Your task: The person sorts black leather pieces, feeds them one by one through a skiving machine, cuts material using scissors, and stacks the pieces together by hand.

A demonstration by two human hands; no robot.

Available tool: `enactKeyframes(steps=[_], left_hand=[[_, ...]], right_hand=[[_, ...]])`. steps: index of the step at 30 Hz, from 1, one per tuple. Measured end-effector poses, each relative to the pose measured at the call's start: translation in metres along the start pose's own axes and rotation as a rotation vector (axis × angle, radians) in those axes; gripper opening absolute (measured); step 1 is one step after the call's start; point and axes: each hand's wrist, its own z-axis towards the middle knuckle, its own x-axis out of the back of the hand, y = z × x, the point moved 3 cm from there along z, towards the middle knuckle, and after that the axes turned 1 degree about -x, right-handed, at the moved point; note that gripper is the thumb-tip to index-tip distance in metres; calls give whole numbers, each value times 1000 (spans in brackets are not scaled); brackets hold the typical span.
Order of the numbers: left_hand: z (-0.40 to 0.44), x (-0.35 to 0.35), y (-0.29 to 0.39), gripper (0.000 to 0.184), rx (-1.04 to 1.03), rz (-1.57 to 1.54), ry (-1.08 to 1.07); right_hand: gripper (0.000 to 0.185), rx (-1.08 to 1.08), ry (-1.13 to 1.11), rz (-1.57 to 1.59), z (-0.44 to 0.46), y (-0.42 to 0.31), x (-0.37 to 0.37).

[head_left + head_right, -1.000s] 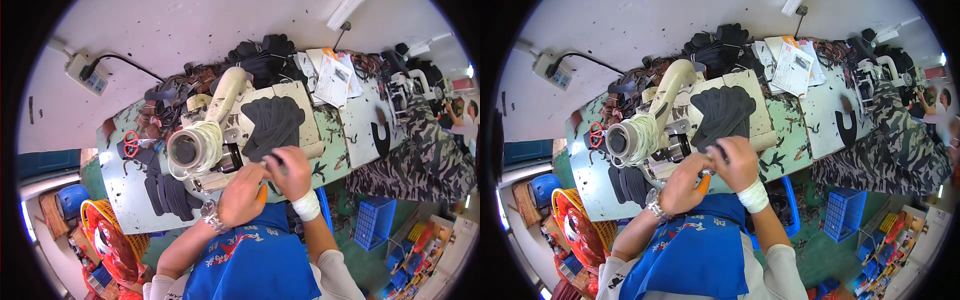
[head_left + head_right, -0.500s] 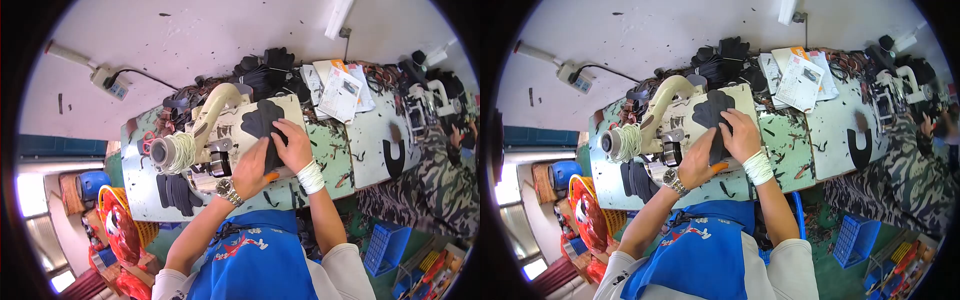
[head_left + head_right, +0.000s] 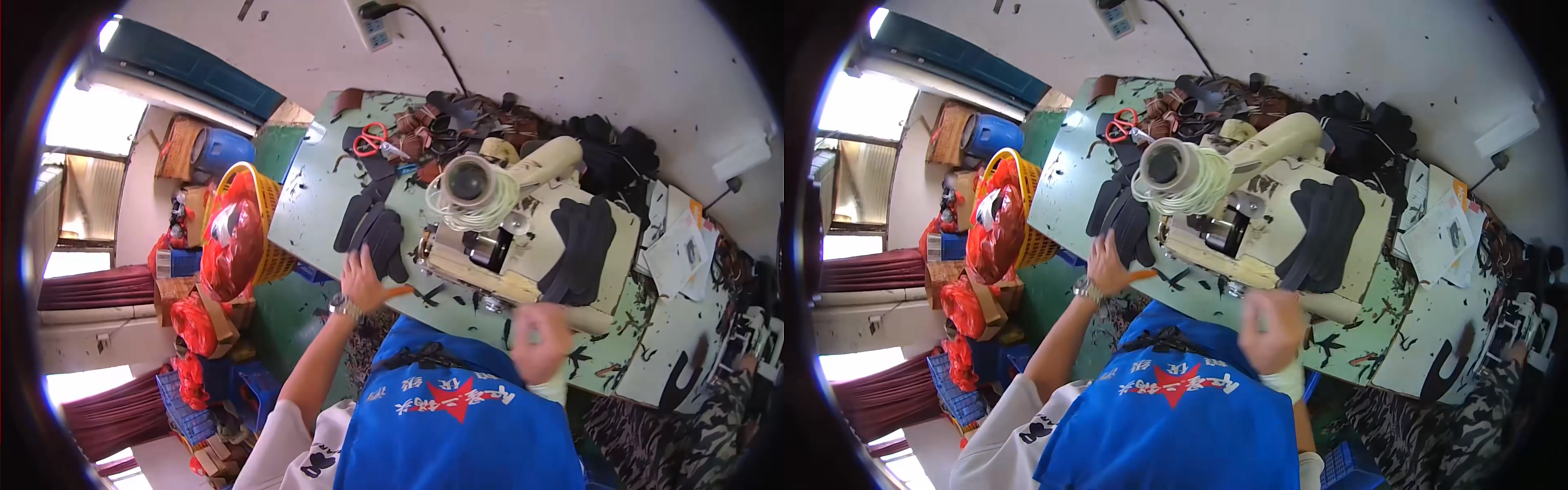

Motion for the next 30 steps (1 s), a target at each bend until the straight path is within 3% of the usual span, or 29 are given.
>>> enactKeyframes(steps=[2, 3, 5, 6, 9, 11, 13, 14, 16, 18, 19, 23, 25, 26, 28, 29, 30], left_hand=[[30, -19, -2, 123, 108, 112, 32], [41, -25, -7, 131, 208, 230, 70], [58, -36, -22, 129, 213, 210, 83], [63, -42, -30, 127, 219, 195, 98], [86, -54, -54, 124, 206, 135, 126], [99, -48, -90, 115, 157, -74, -17], [108, -46, -122, 106, 114, -290, -179], [116, -48, -132, 106, 105, -315, -196], [129, -50, -141, 84, 9, -259, -179], [129, -55, -136, 62, -81, -241, -161], [125, -56, -134, 62, -104, -290, -192], [123, -44, -144, 48, -192, -200, -68], [119, -55, -142, 47, -229, -248, -98], [118, -62, -139, 46, -265, -262, -107], [115, -76, -135, 45, -334, -282, -129], [116, -76, -139, 45, -328, -300, -150], [122, -72, -147, 47, -298, -459, -320]], right_hand=[[7, -209, -375, 322, -27, -6, -60], [16, -310, -612, 383, -39, 1, -93], [22, -561, -895, 350, -71, 36, -157], [22, -579, -897, 345, -87, 45, -172], [25, -877, -506, 127, -116, 67, -155], [25, -959, -413, -26, -128, 58, -140], [22, -772, -426, -312, -136, 44, -147], [22, -737, -416, -253, -123, 25, -166], [22, -612, -353, -211, -98, -15, -223], [25, -168, -314, -526, -76, -44, -275], [25, -184, -330, -583, -86, -52, -279], [26, -459, -294, -1438, -118, -62, -274], [29, -606, -502, -1189, -129, -67, -270], [29, -607, -517, -1219, -113, -79, -277], [34, -907, -609, -463, -88, -85, -317], [37, -897, -498, -321, -80, -84, -338], [40, -880, -386, -177, -73, -80, -358]])
